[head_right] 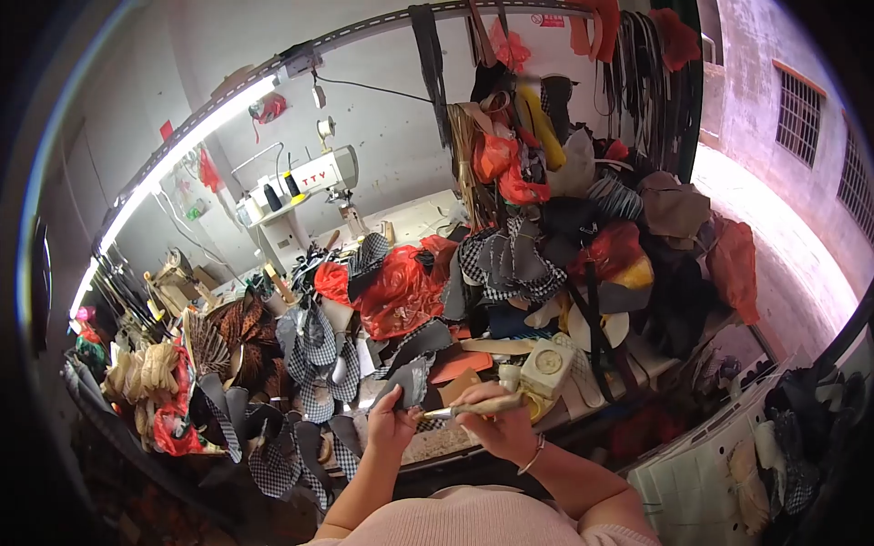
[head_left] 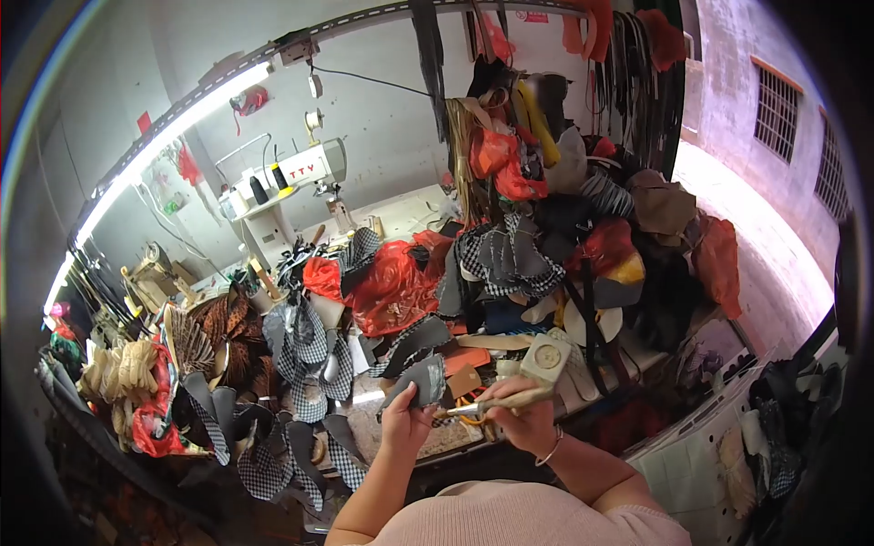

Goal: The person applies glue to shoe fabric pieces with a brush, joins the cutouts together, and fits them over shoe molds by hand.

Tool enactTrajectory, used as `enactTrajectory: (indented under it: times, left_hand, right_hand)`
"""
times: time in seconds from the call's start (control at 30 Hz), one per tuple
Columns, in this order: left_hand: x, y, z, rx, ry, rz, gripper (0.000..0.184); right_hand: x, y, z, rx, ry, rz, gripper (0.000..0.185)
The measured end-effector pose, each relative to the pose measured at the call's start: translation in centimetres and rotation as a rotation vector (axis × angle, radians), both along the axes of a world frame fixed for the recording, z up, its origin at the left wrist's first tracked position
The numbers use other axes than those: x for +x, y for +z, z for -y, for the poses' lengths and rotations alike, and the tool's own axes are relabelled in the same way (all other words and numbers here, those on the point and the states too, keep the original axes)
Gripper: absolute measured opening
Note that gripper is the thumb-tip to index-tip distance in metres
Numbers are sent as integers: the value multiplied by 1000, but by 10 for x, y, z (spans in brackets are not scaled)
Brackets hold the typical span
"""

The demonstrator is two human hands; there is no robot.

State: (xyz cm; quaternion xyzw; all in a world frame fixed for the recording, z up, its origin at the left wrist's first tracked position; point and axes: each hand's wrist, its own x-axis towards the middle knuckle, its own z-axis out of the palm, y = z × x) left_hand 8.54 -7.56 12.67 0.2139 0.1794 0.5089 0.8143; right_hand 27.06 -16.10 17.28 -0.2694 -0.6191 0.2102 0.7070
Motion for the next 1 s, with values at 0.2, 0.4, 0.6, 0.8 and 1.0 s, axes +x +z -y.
enactTrajectory:
  times: [0.2,0.4,0.6,0.8,1.0]
  left_hand:
    - [-8,1,0,-177,-293,416,31]
    - [-16,2,-10,-352,-315,550,37]
    - [-9,10,-2,-346,-367,628,40]
    - [-13,-2,-9,-323,-359,624,38]
    - [-9,3,-3,-360,-387,621,37]
  right_hand:
    - [16,2,-34,116,-373,219,15]
    - [4,14,-20,55,-294,-309,10]
    - [2,0,-41,-48,-355,-78,13]
    - [4,4,-35,-131,-193,-489,12]
    - [4,3,-50,-224,-282,-169,15]
